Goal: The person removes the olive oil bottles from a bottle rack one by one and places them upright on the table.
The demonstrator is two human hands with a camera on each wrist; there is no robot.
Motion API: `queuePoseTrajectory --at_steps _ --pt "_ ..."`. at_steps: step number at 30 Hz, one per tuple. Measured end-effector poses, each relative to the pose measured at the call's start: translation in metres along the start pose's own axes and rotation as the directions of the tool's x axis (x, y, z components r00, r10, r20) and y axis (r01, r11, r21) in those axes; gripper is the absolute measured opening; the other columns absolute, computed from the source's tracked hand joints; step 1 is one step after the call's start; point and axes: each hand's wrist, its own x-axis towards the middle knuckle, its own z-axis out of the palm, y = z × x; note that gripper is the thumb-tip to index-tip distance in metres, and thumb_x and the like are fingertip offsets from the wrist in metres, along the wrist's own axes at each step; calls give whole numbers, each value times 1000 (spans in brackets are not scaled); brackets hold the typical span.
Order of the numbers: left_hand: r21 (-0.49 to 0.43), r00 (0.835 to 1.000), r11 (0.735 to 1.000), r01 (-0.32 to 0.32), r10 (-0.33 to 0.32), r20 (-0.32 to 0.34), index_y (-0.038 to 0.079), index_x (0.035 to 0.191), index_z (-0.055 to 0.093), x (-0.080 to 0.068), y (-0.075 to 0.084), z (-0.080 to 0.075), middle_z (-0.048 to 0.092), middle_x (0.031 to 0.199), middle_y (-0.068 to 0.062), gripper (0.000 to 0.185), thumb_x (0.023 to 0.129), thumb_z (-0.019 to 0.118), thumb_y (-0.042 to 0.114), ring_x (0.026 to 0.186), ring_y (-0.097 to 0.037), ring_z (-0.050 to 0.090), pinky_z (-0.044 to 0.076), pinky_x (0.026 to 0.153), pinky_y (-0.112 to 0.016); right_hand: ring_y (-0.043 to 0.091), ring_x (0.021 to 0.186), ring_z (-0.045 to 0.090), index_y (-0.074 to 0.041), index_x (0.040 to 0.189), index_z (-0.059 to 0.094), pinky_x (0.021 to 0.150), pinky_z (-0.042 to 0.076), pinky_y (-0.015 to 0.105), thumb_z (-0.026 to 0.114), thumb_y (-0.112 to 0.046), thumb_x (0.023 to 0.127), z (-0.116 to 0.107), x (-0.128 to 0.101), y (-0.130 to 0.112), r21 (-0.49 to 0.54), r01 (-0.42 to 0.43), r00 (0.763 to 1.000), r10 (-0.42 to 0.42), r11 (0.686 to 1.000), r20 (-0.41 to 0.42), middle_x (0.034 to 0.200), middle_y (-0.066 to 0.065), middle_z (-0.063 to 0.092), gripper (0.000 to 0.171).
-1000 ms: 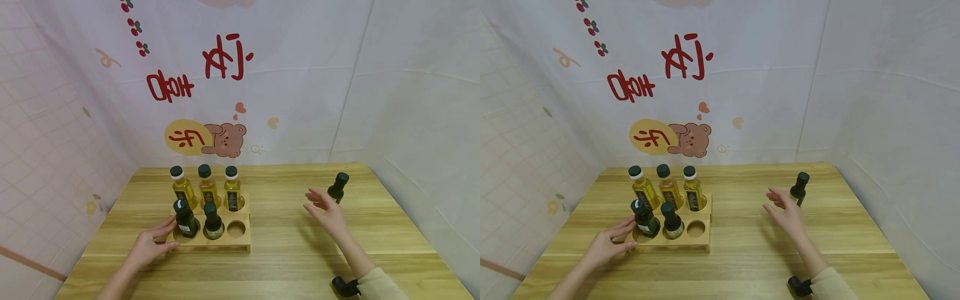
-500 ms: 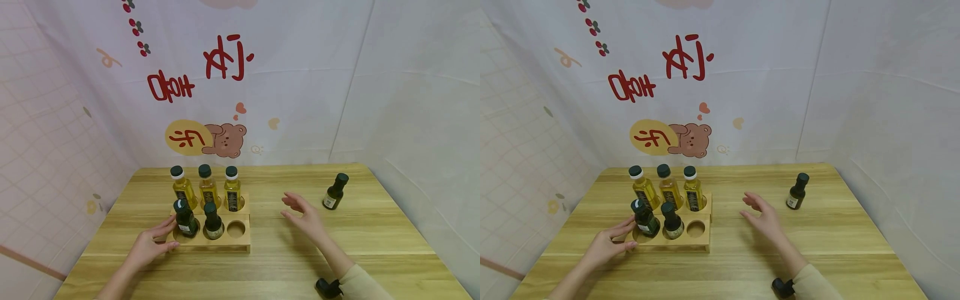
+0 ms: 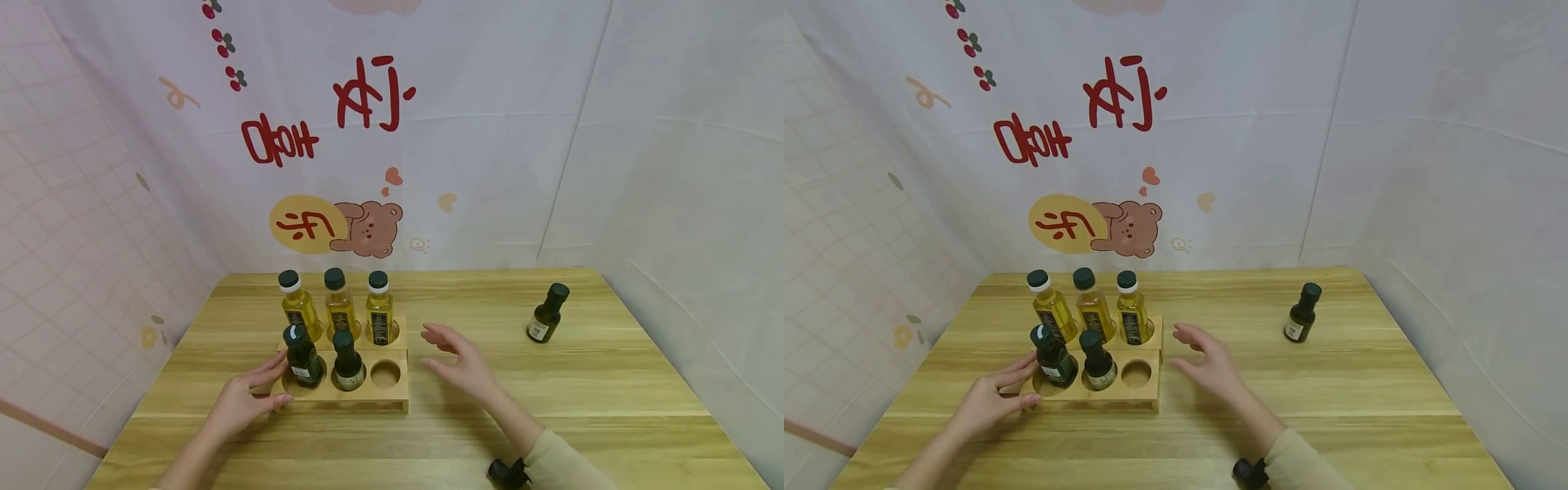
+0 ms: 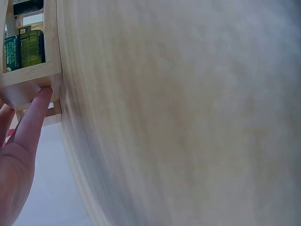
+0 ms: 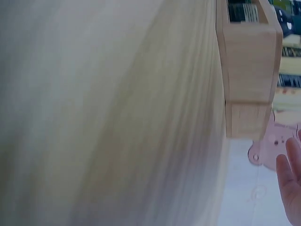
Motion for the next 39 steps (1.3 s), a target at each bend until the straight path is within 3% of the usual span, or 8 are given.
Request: queuePoseTrajectory --at_steps 5,15,23,30,39 --pt "2 1000 1000 1 -1 6 3 132 63 0 1 0 48 148 -1 67 77 85 35 130 -34 48 56 83 -31 28 114 63 -8 138 55 94 51 45 81 -1 81 18 2 20 6 5 999 -5 1000 35 125 10 67 63" --pt "12 1000 1000 3 -3 5 5 131 63 0 1 -1 48 148 0 67 77 85 36 130 -33 48 55 85 -34 22 118 61 -8 140 54 97 49 42 80 -15 86 43 13 3 27 2 996 -4 1000 84 128 10 65 61" --pt "69 1000 998 8 -8 -1 6 131 64 0 -1 0 49 147 2 67 76 85 38 130 -31 49 49 89 -25 25 122 58 -8 141 54 97 48 49 78 -12 86 62 21 -10 93 1 992 -12 996 123 133 10 63 60" --pt "64 1000 998 5 -5 -2 5 131 64 1 -2 0 49 148 1 68 76 85 38 130 -31 49 50 88 -24 19 124 57 -15 143 53 100 47 43 79 -15 86 74 28 -15 98 -10 988 -5 995 152 135 8 62 62" --pt "73 1000 997 -10 10 -1 6 130 65 0 1 -1 50 146 2 66 77 85 38 129 -30 50 46 92 -23 23 122 58 -10 144 52 99 48 44 77 -14 88 91 36 -17 154 -34 989 11 988 146 133 5 62 61"
